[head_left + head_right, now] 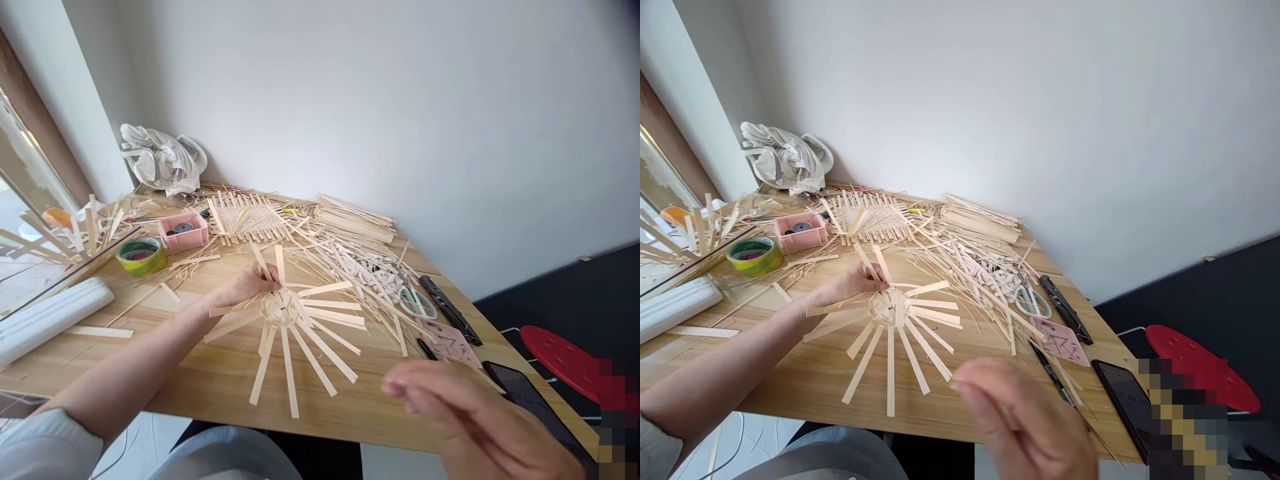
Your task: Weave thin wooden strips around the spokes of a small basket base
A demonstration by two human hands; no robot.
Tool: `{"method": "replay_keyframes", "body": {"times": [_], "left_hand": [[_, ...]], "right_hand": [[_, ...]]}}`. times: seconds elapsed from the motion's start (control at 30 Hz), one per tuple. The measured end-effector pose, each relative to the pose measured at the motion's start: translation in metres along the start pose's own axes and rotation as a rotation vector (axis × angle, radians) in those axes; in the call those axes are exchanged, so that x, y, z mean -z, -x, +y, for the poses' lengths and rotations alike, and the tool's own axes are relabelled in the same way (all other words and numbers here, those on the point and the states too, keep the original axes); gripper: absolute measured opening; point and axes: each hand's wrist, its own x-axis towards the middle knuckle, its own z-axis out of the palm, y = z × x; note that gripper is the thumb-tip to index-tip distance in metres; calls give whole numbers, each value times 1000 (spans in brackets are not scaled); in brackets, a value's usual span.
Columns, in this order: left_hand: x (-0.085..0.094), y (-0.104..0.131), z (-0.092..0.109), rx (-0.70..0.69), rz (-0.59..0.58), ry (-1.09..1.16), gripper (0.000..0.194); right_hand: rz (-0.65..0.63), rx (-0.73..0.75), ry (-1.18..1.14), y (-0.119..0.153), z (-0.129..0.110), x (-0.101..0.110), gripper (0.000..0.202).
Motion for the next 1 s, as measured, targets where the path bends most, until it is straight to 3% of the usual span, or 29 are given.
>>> {"method": "replay_keyframes", "body": {"times": [0.1, 0.13, 0.27, 0.37, 0.53, 0.8, 1.0], "left_hand": [[-9, 3, 8, -11, -12, -62, 5], [-12, 4, 11, -12, -22, -83, 4], [-21, 6, 18, -34, -59, -144, 4], [-23, 4, 19, -68, -88, -145, 5], [-22, 1, 13, -82, -164, -56, 4], [-22, 2, 8, -35, -191, 21, 4], [-26, 4, 11, 24, -167, 51, 1]], "right_hand": [[-298, 274, 54, -26, -25, -9, 12], [-352, 304, 100, -37, -26, -18, 13], [-669, 327, 458, -71, -13, -58, 19], [-857, 453, 687, -81, -4, -79, 15], [-905, 579, 851, -83, -2, -89, 15], [-962, 610, 851, -77, -2, -89, 16], [-942, 745, 764, -73, -3, -89, 20]]}}
